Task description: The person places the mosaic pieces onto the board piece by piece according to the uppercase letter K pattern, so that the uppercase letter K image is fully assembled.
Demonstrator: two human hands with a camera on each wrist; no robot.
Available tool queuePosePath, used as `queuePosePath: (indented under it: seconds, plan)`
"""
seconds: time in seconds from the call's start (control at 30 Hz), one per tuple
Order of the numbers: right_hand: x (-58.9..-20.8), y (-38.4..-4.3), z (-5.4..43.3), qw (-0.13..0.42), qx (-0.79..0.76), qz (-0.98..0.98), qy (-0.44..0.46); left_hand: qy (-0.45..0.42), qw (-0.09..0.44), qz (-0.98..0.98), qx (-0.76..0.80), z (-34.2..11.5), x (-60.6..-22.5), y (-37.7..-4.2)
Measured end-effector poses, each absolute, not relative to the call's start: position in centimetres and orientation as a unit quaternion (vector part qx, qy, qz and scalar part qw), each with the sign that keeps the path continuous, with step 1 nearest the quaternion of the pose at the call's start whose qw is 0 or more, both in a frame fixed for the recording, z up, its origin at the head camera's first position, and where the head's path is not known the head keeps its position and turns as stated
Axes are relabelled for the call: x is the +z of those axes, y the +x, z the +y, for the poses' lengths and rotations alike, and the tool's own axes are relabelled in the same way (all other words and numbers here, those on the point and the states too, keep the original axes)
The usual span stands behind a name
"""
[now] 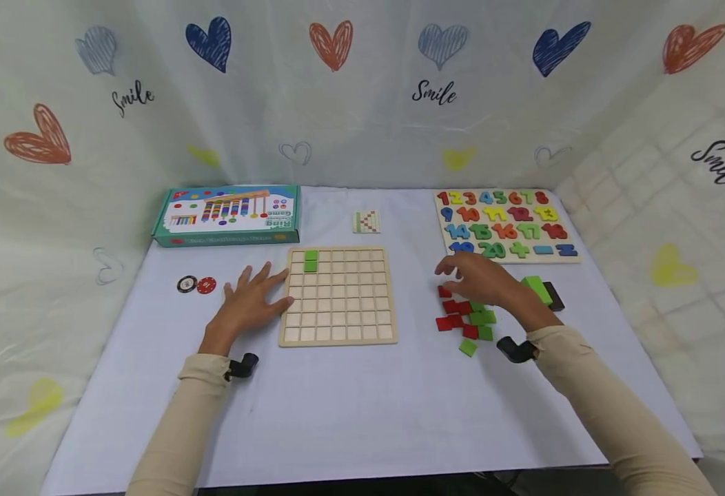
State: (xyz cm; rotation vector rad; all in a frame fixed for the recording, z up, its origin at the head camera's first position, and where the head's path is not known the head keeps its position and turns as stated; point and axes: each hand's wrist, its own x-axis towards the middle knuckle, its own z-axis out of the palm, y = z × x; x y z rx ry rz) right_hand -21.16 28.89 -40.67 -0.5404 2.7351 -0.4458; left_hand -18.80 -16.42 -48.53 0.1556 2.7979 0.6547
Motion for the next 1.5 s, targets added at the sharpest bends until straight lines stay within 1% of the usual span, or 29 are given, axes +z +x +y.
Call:
queuePosePath:
  seconds: [0.2, 0.5, 0.87, 1.03, 1.33, 1.5]
  plan:
    - [-41.4, -20.0, 32.7, 0.18, -0.13, 0.958, -0.181, 0.053, 0.128, 0.965, 0.225, -16.8, -48.6, -18.6]
    - [-42.2, -19.3, 34.9, 0.228, -0.132, 0.949, -0.176, 0.056, 0.13, 0.963, 0.23, -16.6, -48.4, -18.6]
    - [-42.7, -19.2, 35.4, 0.253, -0.159, 0.944, -0.139, 0.056, 0.13, 0.963, 0.231, -16.4, -47.8, -18.6]
    - [-42.7, -19.5, 35.2, 0.261, -0.157, 0.942, -0.137, 0.051, 0.134, 0.963, 0.229, -16.4, -48.0, -18.7]
    - [-43.0, -20.0, 35.4, 0.292, -0.182, 0.931, -0.119, 0.055, 0.137, 0.962, 0.231, -16.4, -48.3, -18.9]
    - [-43.1, -20.2, 35.4, 0.291, -0.189, 0.93, -0.119, 0.055, 0.144, 0.962, 0.225, -16.6, -48.4, -19.0]
